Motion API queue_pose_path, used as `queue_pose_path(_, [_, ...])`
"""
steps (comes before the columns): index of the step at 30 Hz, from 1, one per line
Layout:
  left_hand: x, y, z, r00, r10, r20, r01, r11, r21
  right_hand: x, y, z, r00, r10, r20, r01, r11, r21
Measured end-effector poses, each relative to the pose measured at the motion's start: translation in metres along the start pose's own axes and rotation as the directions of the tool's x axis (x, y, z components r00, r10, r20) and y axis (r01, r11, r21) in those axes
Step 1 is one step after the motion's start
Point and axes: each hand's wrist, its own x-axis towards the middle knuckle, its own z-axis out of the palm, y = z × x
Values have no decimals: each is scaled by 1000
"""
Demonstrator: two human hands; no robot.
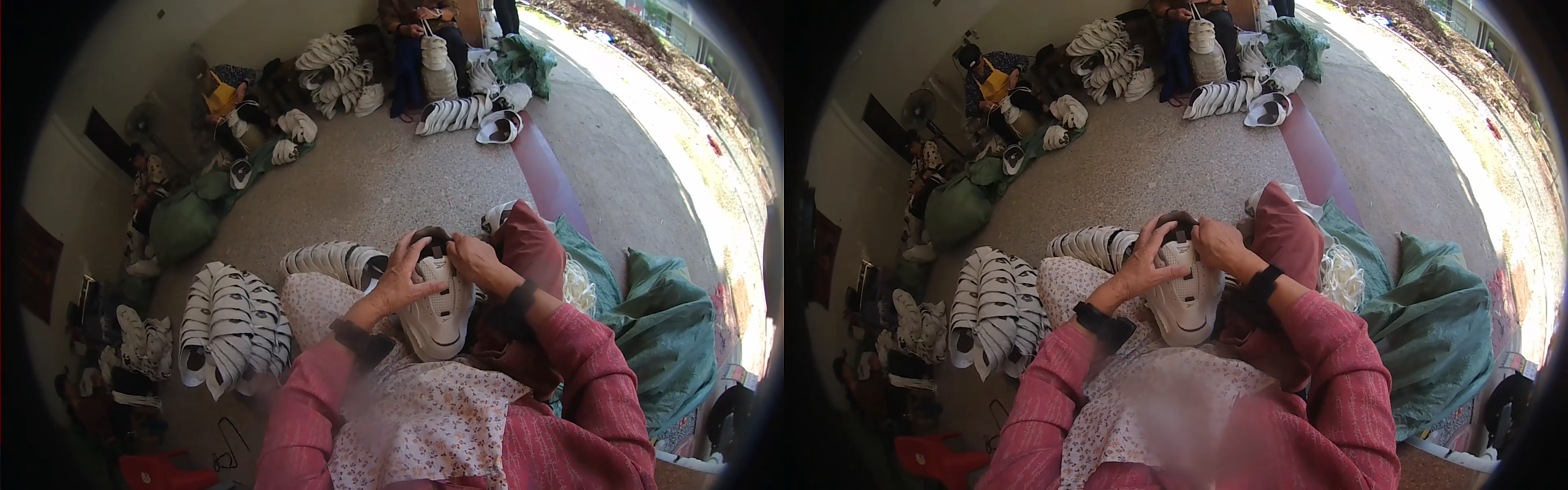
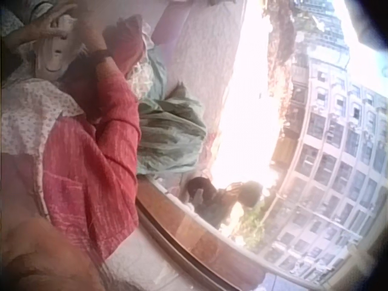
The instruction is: The person threads a white shoelace through the eyelets of a white sneaker, pulling the lace tight and adjusting the fit. They work on a single shoe held in their lap, surrounded by stacks of similar shoes.
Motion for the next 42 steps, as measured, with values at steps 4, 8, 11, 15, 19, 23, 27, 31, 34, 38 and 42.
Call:
queue_pose_path(4, [4, -3, 0, 999, -21, 29, 22, 1000, -12, 4, 8, 11, 999, -10, -47, 12, 999, 42])
queue_pose_path(8, [3, 0, -4, 996, -68, 58, 66, 997, 31, 5, 8, 12, 999, -25, -30, 26, 999, 46])
queue_pose_path(11, [-3, 7, -13, 986, -125, 112, 109, 984, 142, -3, -2, 13, 995, -49, -86, 60, 990, 131])
queue_pose_path(15, [-3, 7, -18, 982, -129, 135, 71, 926, 370, -4, 1, 23, 965, -157, -210, 225, 905, 360])
queue_pose_path(19, [-3, 0, -23, 967, -183, 176, 146, 968, 206, 2, -3, 27, 960, -226, -168, 279, 840, 464])
queue_pose_path(23, [1, -29, -14, 982, -114, 151, 102, 991, 84, 16, 3, 29, 971, -230, -67, 230, 819, 526])
queue_pose_path(27, [-6, -36, -9, 991, -96, 90, 108, 985, -136, 19, -1, 33, 972, -225, -63, 227, 842, 489])
queue_pose_path(31, [-10, -32, -2, 996, -55, -64, 32, 949, -313, 18, 0, 36, 967, -228, -116, 252, 769, 587])
queue_pose_path(34, [-3, -29, -10, 991, -74, -110, 31, 936, -349, 12, -7, 31, 976, -179, -122, 214, 706, 676])
queue_pose_path(38, [1, -35, -13, 990, -135, -49, 73, 764, -641, 14, 1, 39, 989, -94, -113, 146, 526, 838])
queue_pose_path(42, [0, -53, -9, 986, -162, 31, 126, 617, -777, 26, 9, 46, 990, -82, -114, 140, 570, 809])
